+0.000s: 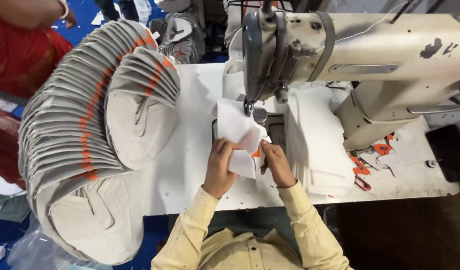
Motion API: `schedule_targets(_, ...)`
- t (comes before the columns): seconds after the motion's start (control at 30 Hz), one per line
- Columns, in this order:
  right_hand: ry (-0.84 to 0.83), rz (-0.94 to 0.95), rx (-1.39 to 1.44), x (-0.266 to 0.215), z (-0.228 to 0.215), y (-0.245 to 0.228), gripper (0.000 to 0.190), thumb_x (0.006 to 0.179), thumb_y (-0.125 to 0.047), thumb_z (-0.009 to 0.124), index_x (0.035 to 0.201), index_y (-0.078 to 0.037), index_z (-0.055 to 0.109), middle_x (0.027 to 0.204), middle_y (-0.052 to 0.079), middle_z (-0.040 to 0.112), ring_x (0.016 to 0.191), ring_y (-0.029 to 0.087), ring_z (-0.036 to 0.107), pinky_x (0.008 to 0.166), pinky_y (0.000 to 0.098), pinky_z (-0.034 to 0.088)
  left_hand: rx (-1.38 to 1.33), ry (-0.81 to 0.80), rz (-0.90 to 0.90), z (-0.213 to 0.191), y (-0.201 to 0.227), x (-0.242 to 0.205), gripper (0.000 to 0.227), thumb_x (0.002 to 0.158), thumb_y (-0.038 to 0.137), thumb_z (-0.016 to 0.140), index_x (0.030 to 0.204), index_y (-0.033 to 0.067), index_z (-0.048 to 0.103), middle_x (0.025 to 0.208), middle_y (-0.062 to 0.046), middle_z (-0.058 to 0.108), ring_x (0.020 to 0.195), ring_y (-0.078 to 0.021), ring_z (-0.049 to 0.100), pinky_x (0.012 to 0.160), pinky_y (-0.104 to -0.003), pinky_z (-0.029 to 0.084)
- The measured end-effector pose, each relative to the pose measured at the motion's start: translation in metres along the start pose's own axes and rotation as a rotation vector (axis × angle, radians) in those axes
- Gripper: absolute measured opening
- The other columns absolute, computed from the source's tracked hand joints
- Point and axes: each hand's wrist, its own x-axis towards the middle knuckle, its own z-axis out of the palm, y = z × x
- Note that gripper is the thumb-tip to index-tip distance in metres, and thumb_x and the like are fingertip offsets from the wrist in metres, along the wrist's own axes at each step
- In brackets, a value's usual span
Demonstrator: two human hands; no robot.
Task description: The person sews shoe upper components using an industrial sewing machine.
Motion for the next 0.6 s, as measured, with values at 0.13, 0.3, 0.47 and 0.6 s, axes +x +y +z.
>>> schedule_targets(0.13,0.037,0.01,0.101,-0.004,0.0,-0.001,0.054,0.107,-0.047,0.049,0.079,-0.002,0.061,0.064,0.002,0.054,0.053,0.013,0.056,0.046,0.032,0.05,-0.013,-0.015,0.008,-0.003,0.0,0.002,0.028,0.073,-0.008,0.059,0.101,-0.0006,0.059,0.098,-0.015,0.057,0.098,-0.0394,0.054,0.086,-0.046,0.046)
schedule_targets(0.3,0.003,-0.009,0.118,-0.007,0.005,-0.017,0.049,0.102,-0.045,0.049,0.082,-0.003,0.064,0.063,0.003,0.057,0.051,0.013,0.056,0.045,0.0303,0.048,0.001,0.017,0.04,-0.002,0.003,0.002,0.03,0.072,-0.009,0.058,0.101,0.0008,0.06,0.098,-0.015,0.057,0.099,-0.0396,0.054,0.088,-0.046,0.046)
schedule_targets(0.47,0.073,-0.025,-0.025,0.001,0.002,-0.003,0.051,0.106,-0.042,0.052,0.08,0.001,0.063,0.058,0.004,0.049,0.044,0.014,0.049,0.04,0.03,0.045,-0.025,-0.001,0.003,-0.003,0.005,0.002,0.026,0.073,-0.004,0.065,0.099,0.0014,0.06,0.098,-0.013,0.059,0.096,-0.0376,0.054,0.085,-0.044,0.047)
schedule_targets(0.6,0.175,-0.053,-0.003,-0.022,0.025,-0.04,0.043,0.109,-0.036,0.051,0.09,0.002,0.06,0.065,0.0,0.052,0.047,0.011,0.053,0.041,0.0297,0.045,-0.036,-0.001,-0.008,-0.003,0.003,0.002,0.027,0.073,-0.004,0.066,0.099,0.0019,0.061,0.097,-0.012,0.058,0.096,-0.0365,0.054,0.084,-0.044,0.047)
